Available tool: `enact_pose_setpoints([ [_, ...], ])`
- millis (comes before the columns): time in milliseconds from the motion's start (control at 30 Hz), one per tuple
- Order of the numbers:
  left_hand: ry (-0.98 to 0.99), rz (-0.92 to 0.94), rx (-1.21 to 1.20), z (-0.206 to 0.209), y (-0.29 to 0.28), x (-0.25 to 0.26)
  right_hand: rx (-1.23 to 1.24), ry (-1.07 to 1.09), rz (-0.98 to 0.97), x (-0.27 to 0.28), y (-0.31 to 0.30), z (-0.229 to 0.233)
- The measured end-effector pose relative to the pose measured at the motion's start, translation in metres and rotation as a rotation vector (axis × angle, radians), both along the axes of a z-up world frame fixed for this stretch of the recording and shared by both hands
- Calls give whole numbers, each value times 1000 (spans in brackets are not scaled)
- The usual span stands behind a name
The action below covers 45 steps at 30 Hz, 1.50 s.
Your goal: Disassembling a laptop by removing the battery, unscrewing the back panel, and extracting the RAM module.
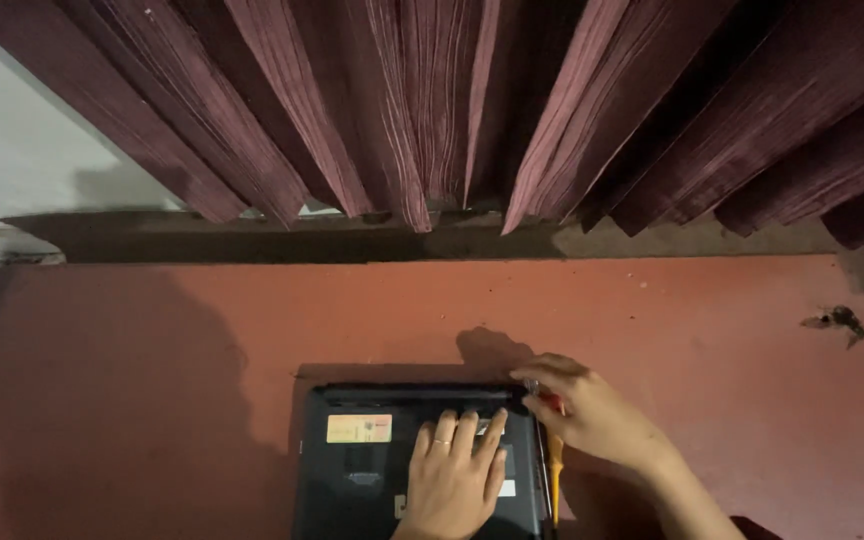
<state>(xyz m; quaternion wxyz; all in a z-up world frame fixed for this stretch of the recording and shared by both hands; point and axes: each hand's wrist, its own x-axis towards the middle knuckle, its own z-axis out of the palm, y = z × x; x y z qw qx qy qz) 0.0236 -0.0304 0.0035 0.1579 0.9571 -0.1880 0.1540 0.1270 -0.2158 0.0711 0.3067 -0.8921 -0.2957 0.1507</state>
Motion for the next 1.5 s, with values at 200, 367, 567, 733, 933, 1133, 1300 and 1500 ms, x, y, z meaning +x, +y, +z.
enact_pose_setpoints([
  [200,-23,31,77,-5,-4,-2,117,6,124,8,30,-5],
  [367,-122,44,175,-7,-3,-6,-307,-217,305,9,36,-35],
  [567,-25,32,127,-8,-3,-7,-630,-909,489,9,28,-69],
  [733,69,-33,-97,21,19,-9,-323,-729,217,42,42,-54],
  [933,-64,153,-165,24,91,-22,-238,-705,167,60,92,-36],
  [1133,56,269,53,7,132,-39,-213,-746,267,68,155,-68],
  [1300,209,204,-32,5,139,-41,-200,-802,264,60,160,-70],
  [1500,237,204,-8,14,143,-43,-300,-287,-61,19,120,7],
])
